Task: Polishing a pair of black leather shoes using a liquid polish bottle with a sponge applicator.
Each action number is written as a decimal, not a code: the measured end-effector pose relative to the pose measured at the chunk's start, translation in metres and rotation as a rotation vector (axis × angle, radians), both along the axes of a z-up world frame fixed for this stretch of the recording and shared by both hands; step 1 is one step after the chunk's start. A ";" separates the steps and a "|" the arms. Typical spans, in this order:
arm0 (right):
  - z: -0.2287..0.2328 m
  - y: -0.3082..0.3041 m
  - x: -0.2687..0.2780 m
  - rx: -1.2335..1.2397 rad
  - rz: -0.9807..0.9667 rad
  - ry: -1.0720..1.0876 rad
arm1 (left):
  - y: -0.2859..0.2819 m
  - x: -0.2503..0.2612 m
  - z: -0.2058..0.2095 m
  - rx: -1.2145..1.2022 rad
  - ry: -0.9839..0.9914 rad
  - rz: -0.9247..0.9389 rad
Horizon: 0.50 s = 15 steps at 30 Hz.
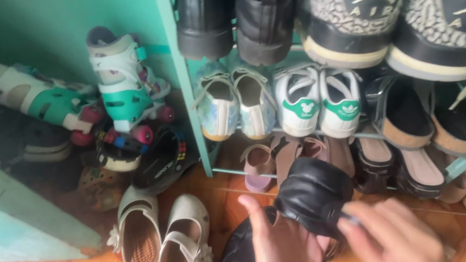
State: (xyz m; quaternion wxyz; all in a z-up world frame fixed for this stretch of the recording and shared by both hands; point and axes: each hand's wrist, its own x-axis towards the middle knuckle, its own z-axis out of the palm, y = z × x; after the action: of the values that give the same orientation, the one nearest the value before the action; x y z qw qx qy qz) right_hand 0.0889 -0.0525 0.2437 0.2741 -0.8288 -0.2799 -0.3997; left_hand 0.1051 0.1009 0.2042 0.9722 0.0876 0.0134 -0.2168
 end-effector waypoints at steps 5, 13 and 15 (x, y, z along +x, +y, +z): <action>0.000 0.003 -0.006 0.108 -0.197 0.106 | -0.002 -0.002 -0.008 -0.004 -0.162 -0.022; 0.018 0.019 -0.005 0.109 -0.156 0.094 | -0.002 -0.003 -0.009 0.067 -0.062 -0.076; 0.004 0.015 -0.010 0.034 -0.097 0.035 | -0.001 -0.003 -0.011 0.055 -0.094 -0.090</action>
State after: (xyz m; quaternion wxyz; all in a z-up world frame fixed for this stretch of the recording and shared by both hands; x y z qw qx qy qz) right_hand 0.0794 -0.0374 0.2475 0.2732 -0.8434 -0.2275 -0.4027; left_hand 0.1025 0.0998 0.1931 0.9583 0.1247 -0.0301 -0.2554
